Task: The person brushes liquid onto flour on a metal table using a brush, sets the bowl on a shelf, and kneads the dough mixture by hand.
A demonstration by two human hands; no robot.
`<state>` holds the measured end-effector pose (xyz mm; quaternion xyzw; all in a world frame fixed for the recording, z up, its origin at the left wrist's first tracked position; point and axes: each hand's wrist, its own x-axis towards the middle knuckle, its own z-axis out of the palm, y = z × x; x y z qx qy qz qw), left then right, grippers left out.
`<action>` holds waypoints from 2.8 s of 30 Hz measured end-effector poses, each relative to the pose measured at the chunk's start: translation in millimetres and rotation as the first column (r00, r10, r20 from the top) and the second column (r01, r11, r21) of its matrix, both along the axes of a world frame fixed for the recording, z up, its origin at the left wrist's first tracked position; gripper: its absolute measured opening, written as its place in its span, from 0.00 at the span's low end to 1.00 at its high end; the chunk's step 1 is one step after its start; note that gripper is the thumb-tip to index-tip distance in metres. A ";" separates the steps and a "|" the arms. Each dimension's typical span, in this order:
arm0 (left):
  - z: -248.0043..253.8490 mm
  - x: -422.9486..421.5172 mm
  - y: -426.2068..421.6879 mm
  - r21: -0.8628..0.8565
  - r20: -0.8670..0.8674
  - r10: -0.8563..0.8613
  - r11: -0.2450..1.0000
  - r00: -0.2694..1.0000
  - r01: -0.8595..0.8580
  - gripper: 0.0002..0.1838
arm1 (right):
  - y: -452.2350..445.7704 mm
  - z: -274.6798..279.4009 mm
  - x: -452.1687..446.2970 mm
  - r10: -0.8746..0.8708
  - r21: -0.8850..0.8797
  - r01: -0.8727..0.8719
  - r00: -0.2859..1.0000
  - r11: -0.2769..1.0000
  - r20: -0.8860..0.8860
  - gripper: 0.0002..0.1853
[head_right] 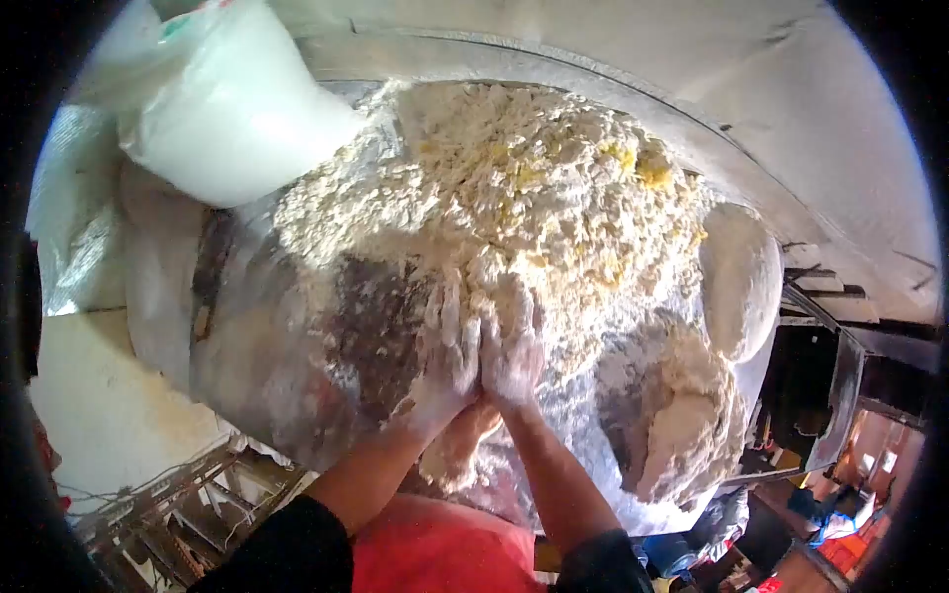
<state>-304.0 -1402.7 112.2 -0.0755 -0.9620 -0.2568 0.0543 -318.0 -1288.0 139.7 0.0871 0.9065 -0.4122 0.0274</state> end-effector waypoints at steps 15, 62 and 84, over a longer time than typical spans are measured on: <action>61.9 -62.5 -49.8 0.750 0.570 -0.507 0.000 0.646 -0.662 0.46 | 21.8 15.6 70.3 0.192 0.056 -0.185 0.886 0.981 -0.422 0.23; -46.4 -38.8 -7.4 0.028 -0.090 -0.217 0.975 0.972 0.221 0.41 | 84.3 -75.4 -20.4 0.444 0.248 -0.378 0.837 0.892 -0.321 0.52; -29.1 36.2 -29.3 0.179 -0.281 -0.330 0.904 0.901 0.387 0.36 | 66.1 -15.7 80.2 0.405 0.271 -0.337 0.877 0.902 -0.259 0.28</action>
